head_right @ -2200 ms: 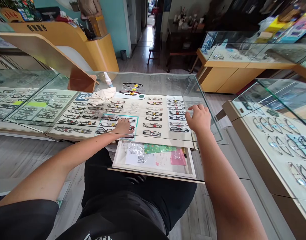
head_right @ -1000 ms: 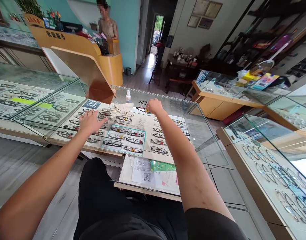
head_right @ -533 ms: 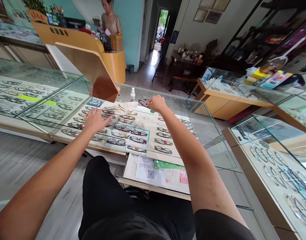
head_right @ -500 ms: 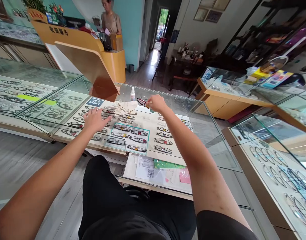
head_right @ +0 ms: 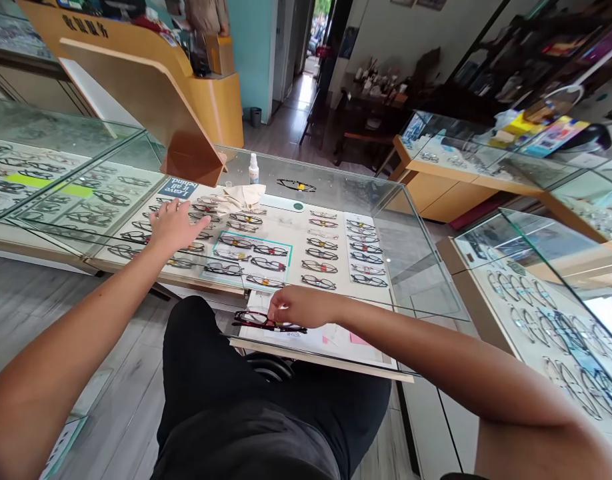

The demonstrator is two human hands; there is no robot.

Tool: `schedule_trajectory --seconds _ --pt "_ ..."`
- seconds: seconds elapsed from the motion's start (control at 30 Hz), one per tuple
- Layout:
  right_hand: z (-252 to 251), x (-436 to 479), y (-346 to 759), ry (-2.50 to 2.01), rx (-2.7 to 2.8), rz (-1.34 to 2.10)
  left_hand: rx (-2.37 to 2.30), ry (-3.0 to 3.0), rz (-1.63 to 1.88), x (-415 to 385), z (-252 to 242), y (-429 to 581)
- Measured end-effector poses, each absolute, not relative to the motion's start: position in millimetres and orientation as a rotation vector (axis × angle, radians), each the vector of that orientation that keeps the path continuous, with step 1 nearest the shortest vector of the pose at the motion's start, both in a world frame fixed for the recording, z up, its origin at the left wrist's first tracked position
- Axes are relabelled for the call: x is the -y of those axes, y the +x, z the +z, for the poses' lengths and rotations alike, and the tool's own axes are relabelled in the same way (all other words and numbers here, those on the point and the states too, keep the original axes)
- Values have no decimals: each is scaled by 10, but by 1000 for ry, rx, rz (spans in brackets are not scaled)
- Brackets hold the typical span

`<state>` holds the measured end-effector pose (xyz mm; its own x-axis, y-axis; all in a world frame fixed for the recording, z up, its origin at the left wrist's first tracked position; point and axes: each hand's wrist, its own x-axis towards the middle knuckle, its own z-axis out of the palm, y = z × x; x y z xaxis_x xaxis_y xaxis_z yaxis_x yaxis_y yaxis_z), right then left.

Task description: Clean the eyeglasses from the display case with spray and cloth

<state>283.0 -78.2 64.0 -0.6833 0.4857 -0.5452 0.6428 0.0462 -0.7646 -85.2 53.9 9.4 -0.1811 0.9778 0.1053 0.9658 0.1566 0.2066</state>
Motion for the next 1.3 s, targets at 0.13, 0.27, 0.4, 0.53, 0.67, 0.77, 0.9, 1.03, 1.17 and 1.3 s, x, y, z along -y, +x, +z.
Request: schedule_trajectory --seconds 0.13,0.27,0.4,0.53,0.67,0.77,0.9,1.03,1.17,1.3 --pt "403 816 2834 1388 -2327 -1445 -2351 1973 359 -543 115 -854" --pt "7 854 2790 1441 -2527 -1083 -2355 1954 315 -527 163 -831" --pt "-420 763 2694 1513 -2666 -875 -2356 1953 309 -509 183 -822" --pt "-734 398 2575 1627 -2830 -623 -2355 1961 314 -507 154 -840" --pt "-969 -93 2502 1723 -2905 -448 -2369 1963 322 -504 130 -849" --pt "-1087 -423 2503 1823 -2894 -341 -2379 1953 312 -491 134 -841" --pt "-1191 -798 2552 1943 -2824 -206 -2380 1952 295 -466 147 -824" --pt "-1285 -1173 2590 1922 -2778 -107 -2395 1942 315 -437 155 -811" --pt "-1398 -1484 2593 1868 -2748 -57 -2408 1931 290 -420 162 -817" --pt "-1502 -1622 2599 1843 -2719 -38 -2400 1945 257 -422 143 -847"
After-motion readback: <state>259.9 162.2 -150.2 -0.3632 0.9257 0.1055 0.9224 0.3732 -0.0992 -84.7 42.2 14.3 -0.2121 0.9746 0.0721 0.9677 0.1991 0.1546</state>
